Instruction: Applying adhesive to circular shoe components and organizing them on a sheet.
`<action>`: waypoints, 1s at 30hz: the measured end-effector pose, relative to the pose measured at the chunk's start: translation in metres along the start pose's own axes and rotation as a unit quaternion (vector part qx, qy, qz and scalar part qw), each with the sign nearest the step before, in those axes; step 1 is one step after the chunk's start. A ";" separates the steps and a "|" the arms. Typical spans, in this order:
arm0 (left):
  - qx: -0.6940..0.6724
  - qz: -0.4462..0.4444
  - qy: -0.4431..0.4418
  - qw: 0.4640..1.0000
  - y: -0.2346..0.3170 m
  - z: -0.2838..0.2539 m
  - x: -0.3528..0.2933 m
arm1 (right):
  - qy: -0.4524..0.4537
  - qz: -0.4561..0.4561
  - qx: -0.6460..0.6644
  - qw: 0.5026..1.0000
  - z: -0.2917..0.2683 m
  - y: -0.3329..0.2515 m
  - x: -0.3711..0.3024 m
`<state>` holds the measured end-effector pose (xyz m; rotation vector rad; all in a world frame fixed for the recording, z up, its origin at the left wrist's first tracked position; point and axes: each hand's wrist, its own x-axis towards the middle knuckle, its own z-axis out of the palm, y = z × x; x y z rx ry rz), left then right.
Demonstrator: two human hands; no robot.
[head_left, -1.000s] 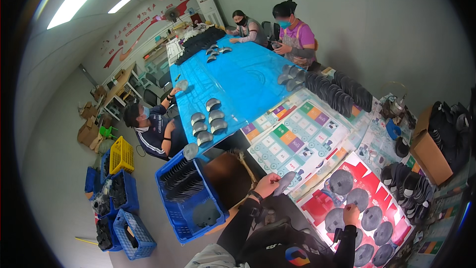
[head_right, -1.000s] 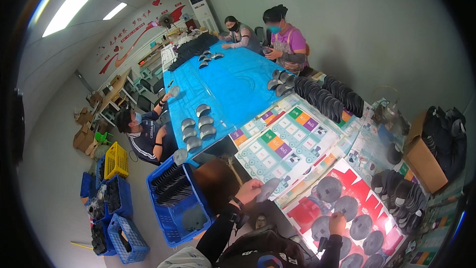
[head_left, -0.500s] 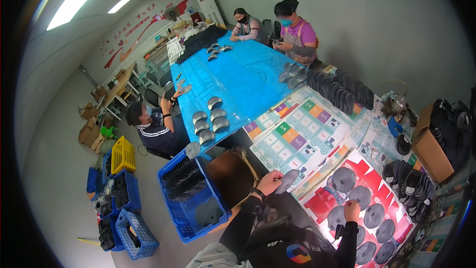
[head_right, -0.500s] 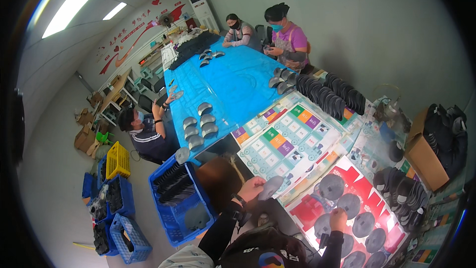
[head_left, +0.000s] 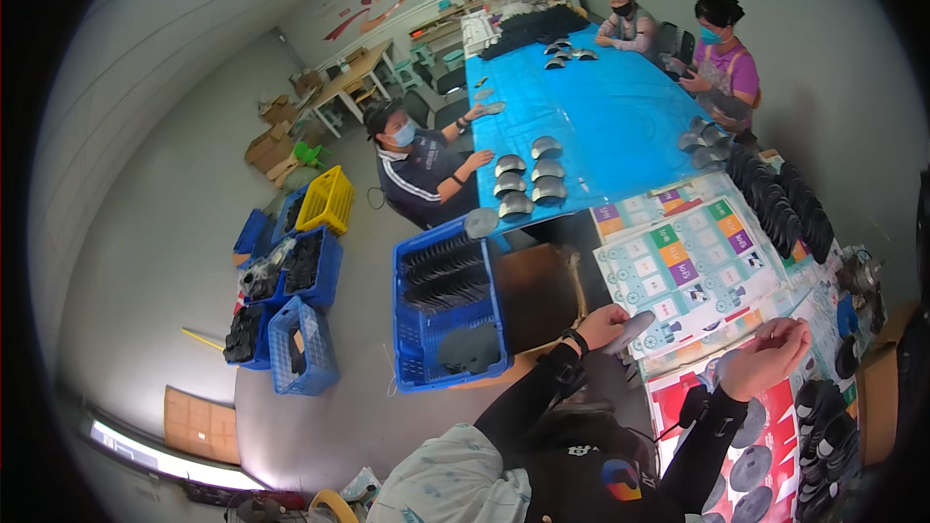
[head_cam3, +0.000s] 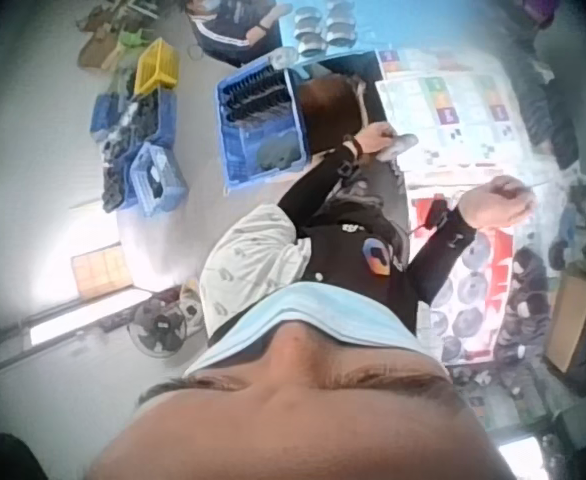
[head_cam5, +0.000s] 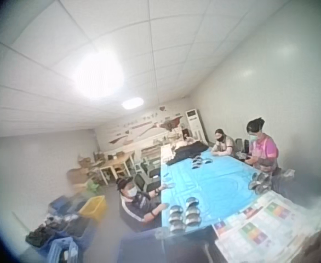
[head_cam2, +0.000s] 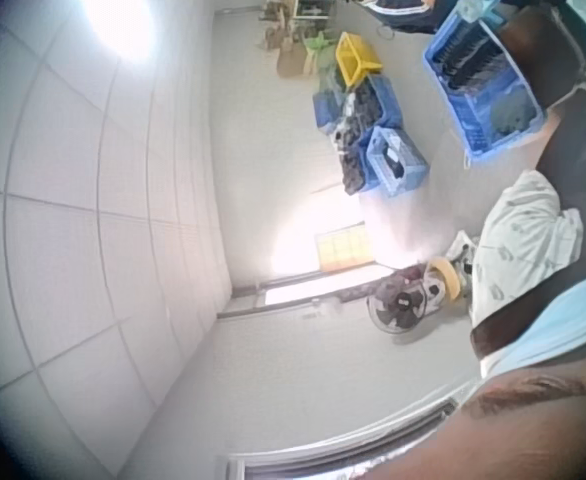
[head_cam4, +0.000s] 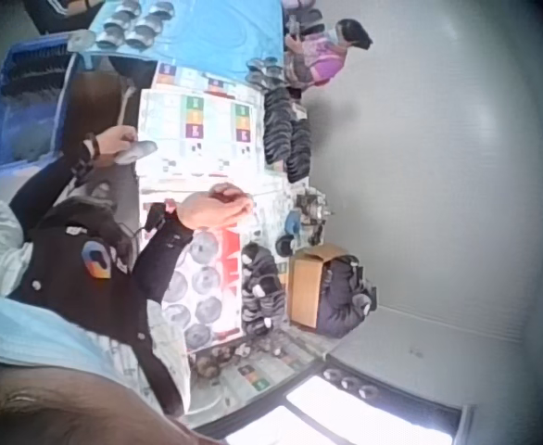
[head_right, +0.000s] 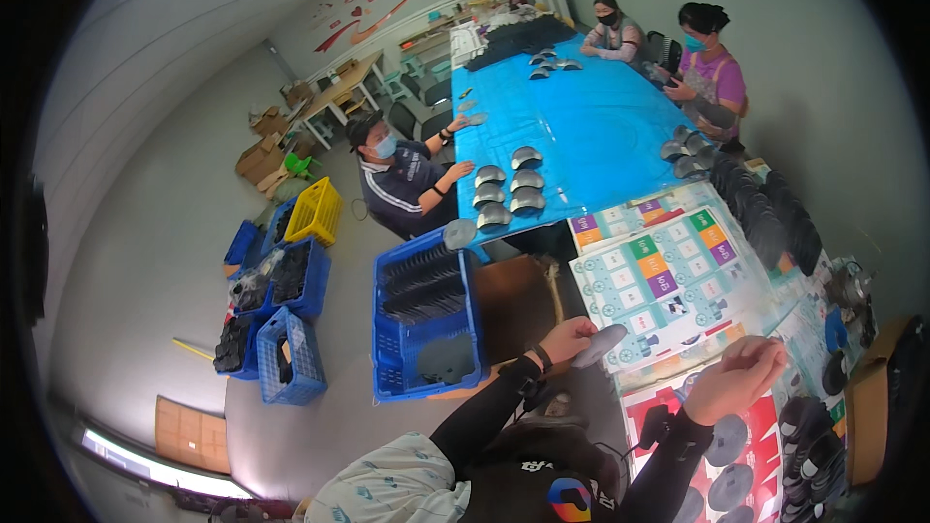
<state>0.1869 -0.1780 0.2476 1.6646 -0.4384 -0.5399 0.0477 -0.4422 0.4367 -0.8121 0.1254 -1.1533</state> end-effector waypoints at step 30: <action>0.008 -0.176 -0.042 0.984 -0.047 -0.036 -0.046 | -0.415 0.353 -0.570 0.615 -0.265 0.077 -0.153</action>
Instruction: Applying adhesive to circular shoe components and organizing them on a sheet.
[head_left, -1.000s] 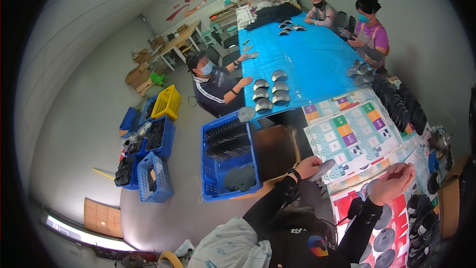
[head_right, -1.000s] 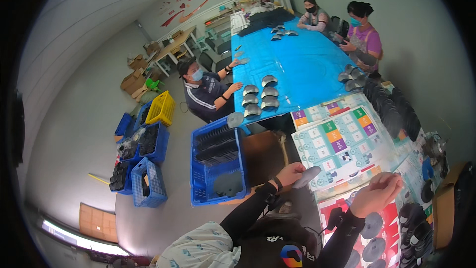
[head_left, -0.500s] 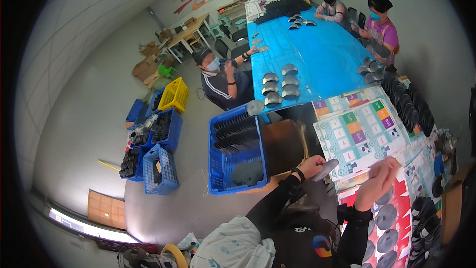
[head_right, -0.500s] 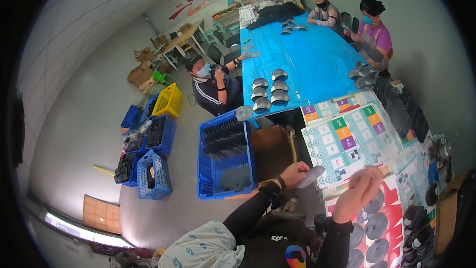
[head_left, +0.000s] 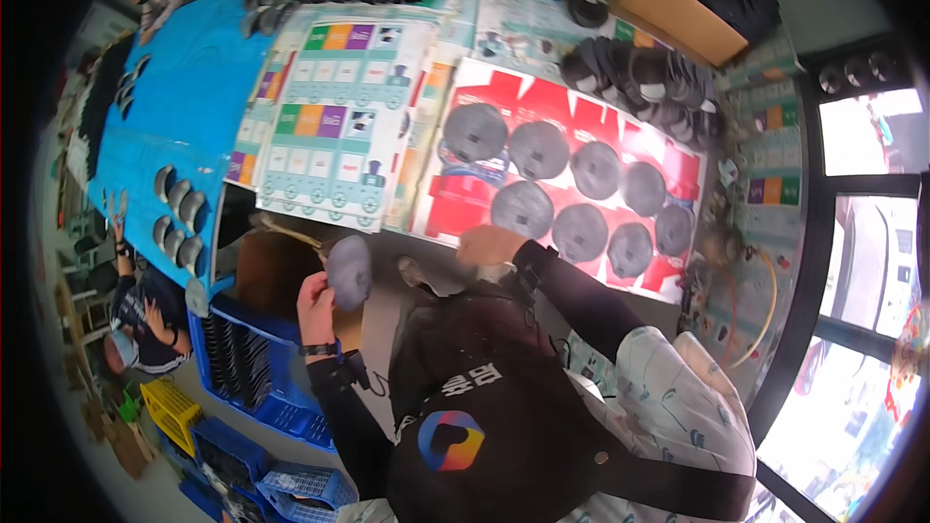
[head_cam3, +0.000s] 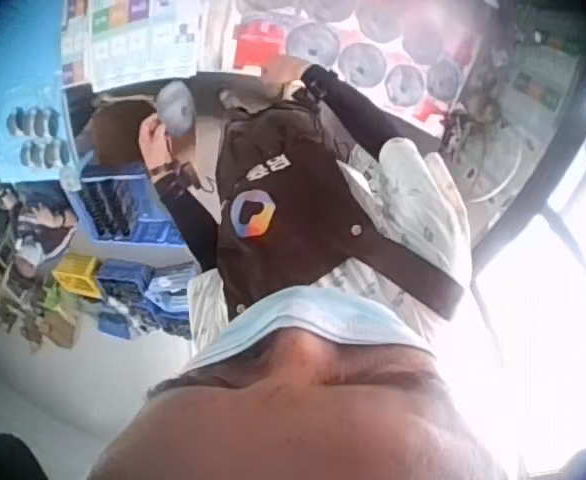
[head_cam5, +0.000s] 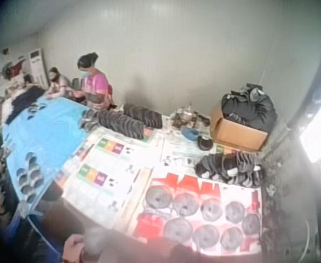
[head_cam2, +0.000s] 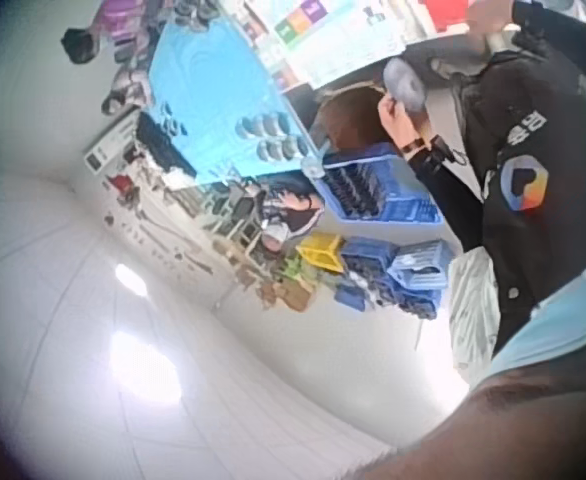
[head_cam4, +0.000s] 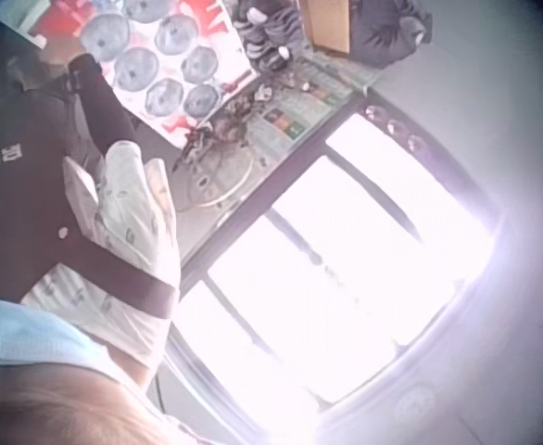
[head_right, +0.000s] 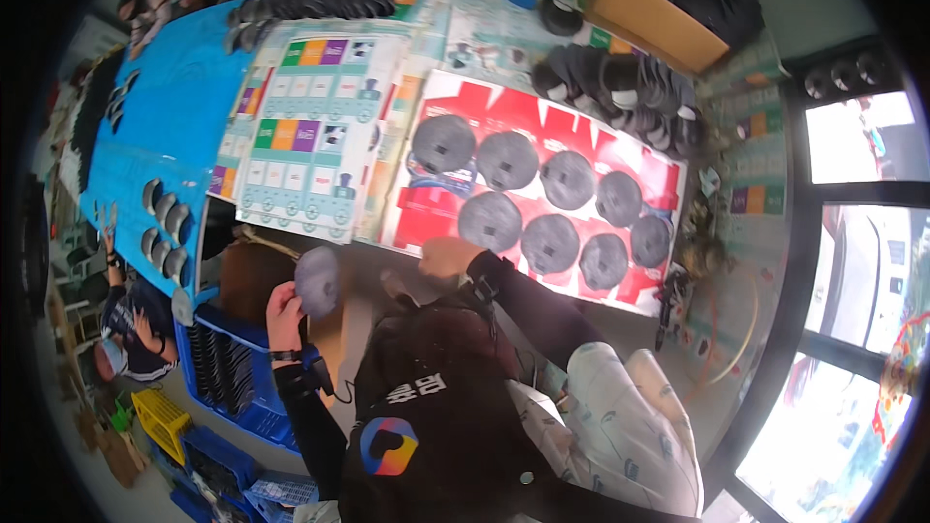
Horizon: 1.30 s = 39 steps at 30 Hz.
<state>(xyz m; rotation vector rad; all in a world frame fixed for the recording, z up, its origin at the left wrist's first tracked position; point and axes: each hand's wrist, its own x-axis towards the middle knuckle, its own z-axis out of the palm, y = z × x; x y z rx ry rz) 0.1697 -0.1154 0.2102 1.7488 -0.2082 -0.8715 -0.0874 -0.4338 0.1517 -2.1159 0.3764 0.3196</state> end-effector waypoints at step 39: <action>0.061 -0.023 -0.075 0.995 0.007 0.057 0.018 | 0.329 0.293 0.747 0.497 0.068 0.122 -0.132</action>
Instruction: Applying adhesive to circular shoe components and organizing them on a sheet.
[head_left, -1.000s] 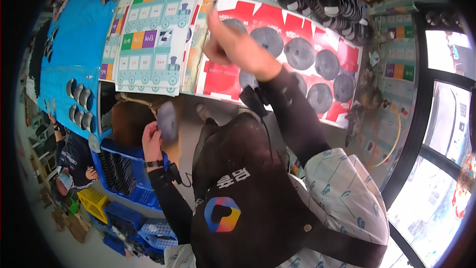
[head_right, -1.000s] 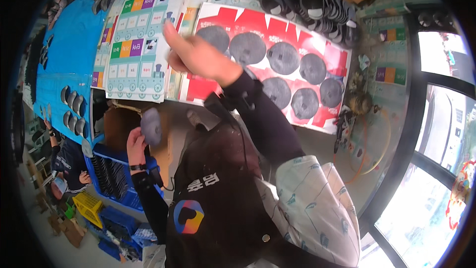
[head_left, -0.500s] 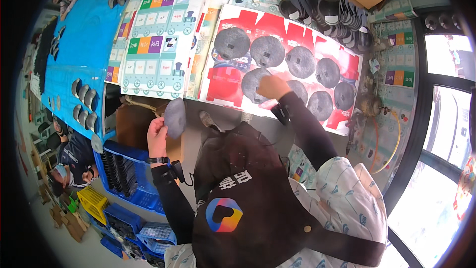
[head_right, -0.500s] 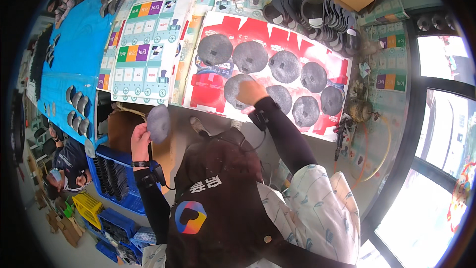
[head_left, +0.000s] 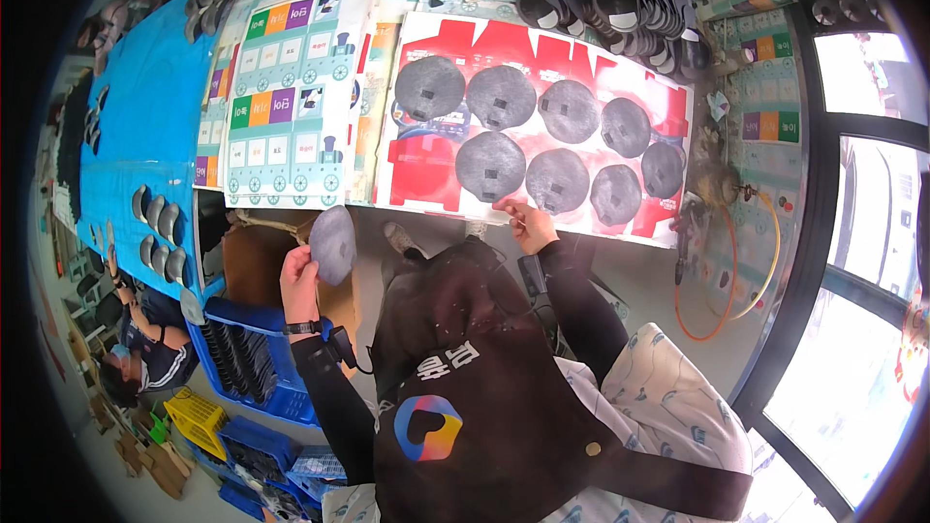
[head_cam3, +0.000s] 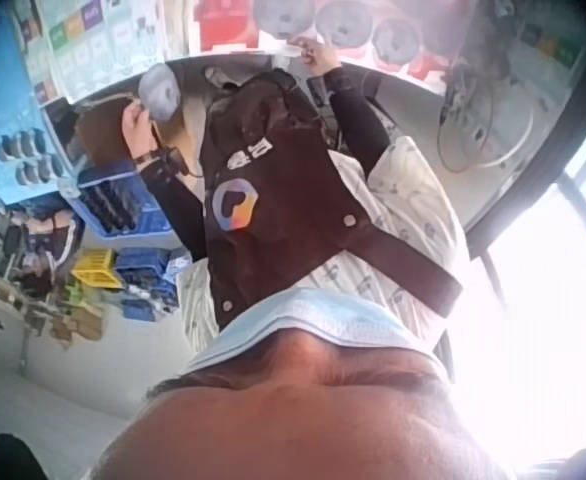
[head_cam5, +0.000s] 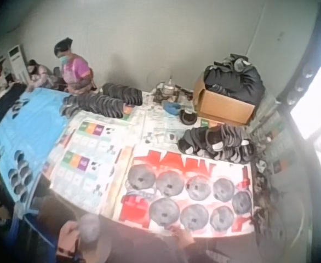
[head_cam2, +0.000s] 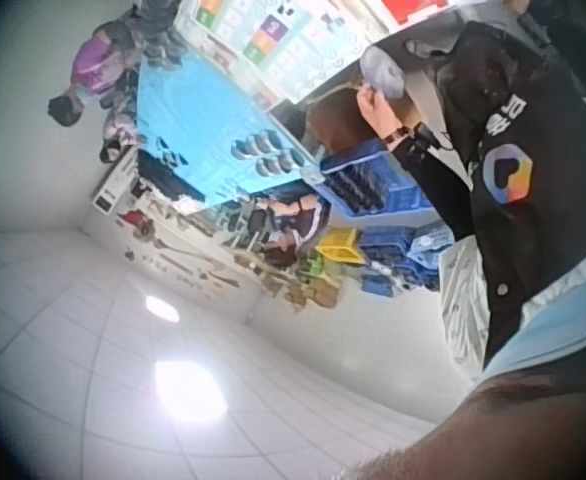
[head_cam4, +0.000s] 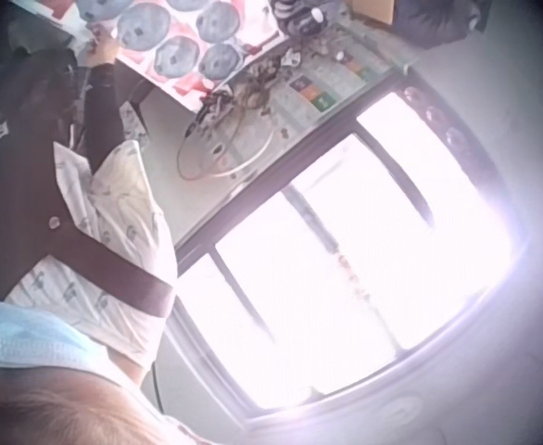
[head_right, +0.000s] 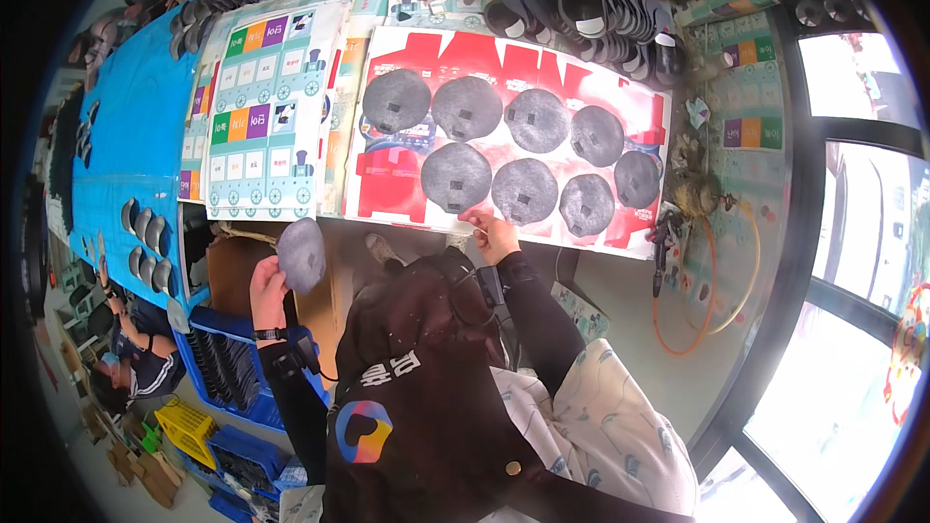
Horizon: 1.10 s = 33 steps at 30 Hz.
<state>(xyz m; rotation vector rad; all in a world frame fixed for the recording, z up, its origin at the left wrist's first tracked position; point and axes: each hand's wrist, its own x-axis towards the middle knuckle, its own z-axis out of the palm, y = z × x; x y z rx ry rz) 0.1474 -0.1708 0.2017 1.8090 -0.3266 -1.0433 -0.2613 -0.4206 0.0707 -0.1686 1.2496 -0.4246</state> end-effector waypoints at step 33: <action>-0.039 -0.005 0.005 0.999 0.020 0.005 0.016 | 0.105 -0.021 0.021 0.994 0.036 0.014 0.008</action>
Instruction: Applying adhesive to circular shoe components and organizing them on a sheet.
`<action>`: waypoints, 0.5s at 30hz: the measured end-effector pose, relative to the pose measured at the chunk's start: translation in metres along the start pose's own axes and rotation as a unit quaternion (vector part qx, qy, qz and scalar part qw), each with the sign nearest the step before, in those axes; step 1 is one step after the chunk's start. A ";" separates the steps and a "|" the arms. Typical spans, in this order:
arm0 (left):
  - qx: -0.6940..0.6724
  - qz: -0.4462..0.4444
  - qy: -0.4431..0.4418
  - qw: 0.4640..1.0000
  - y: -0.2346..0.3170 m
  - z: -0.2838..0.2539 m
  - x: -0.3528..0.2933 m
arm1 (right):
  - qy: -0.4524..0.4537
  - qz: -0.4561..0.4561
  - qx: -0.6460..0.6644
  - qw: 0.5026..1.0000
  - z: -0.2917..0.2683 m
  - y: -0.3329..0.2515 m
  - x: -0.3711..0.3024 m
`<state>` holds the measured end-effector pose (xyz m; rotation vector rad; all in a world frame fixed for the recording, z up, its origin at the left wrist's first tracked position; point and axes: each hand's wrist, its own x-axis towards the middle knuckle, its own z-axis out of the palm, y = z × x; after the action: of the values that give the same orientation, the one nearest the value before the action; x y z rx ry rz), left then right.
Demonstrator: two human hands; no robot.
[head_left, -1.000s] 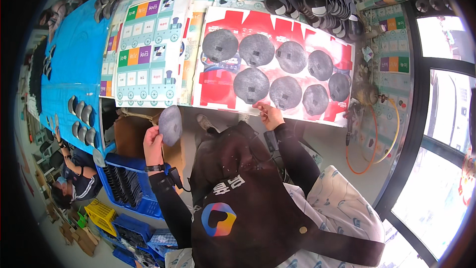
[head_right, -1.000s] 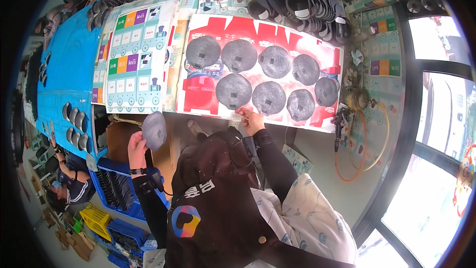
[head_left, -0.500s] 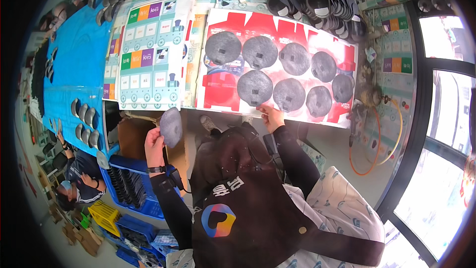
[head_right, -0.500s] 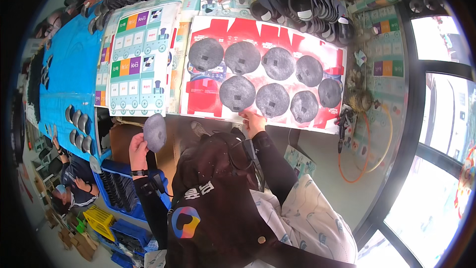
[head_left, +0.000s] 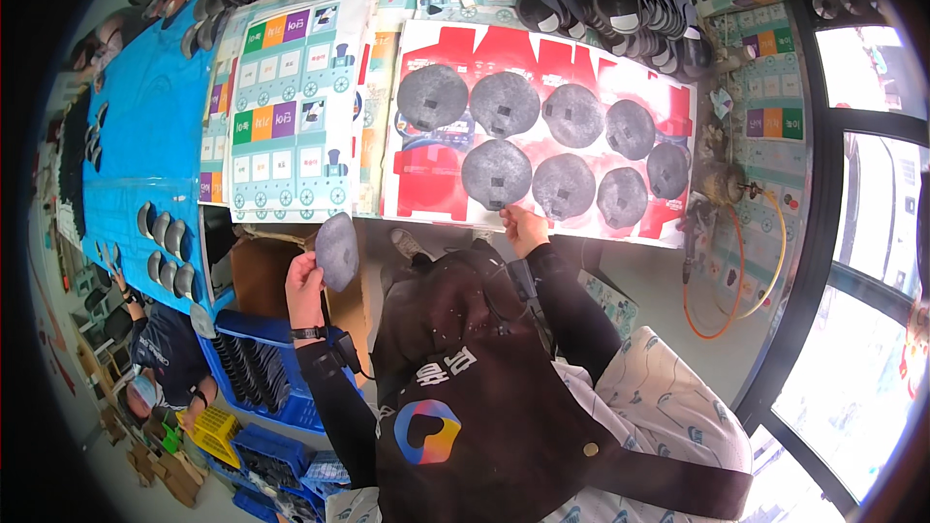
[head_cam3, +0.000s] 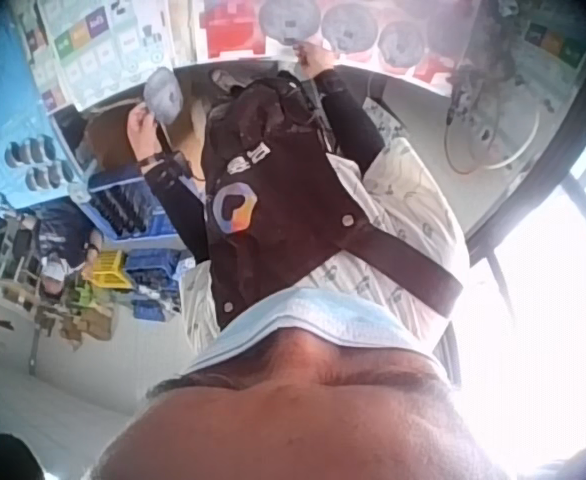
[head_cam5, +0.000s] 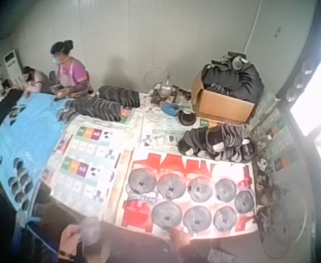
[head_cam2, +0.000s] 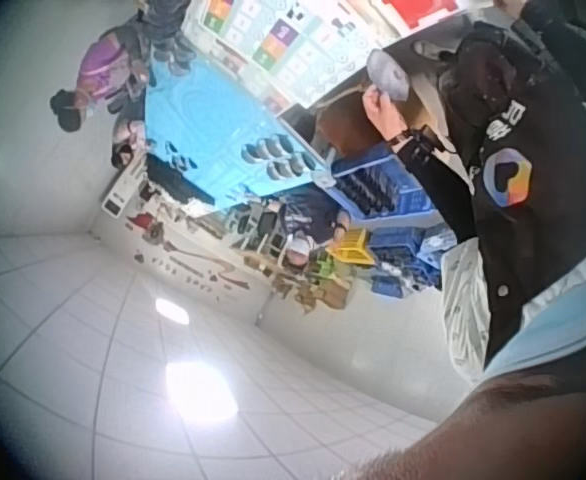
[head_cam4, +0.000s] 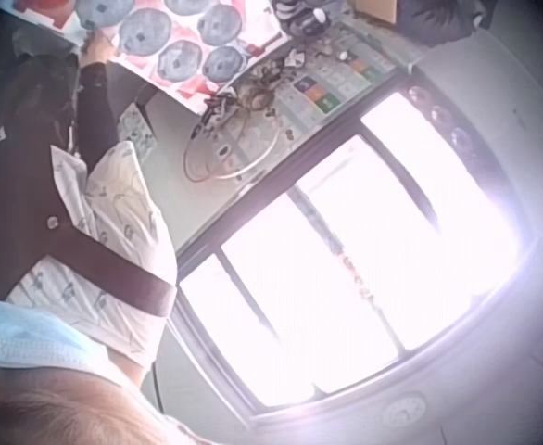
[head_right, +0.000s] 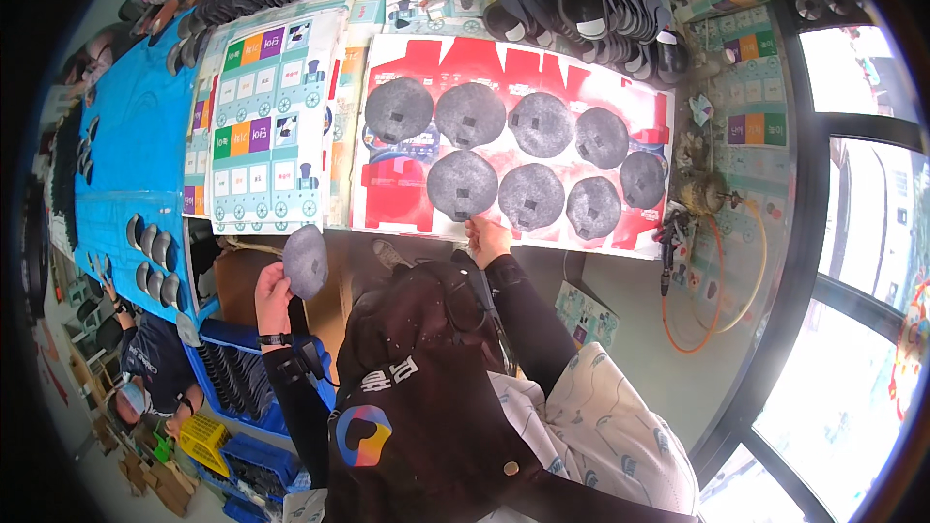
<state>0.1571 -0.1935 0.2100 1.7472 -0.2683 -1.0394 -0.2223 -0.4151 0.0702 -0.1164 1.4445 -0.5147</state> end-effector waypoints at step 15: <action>0.001 -0.006 -0.005 1.000 0.005 0.007 0.004 | 0.031 -0.038 -0.059 0.997 -0.006 -0.005 -0.019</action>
<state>0.1560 -0.2025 0.2115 1.7471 -0.2649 -1.0565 -0.2307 -0.4109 0.0886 -0.2517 1.5355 -0.4987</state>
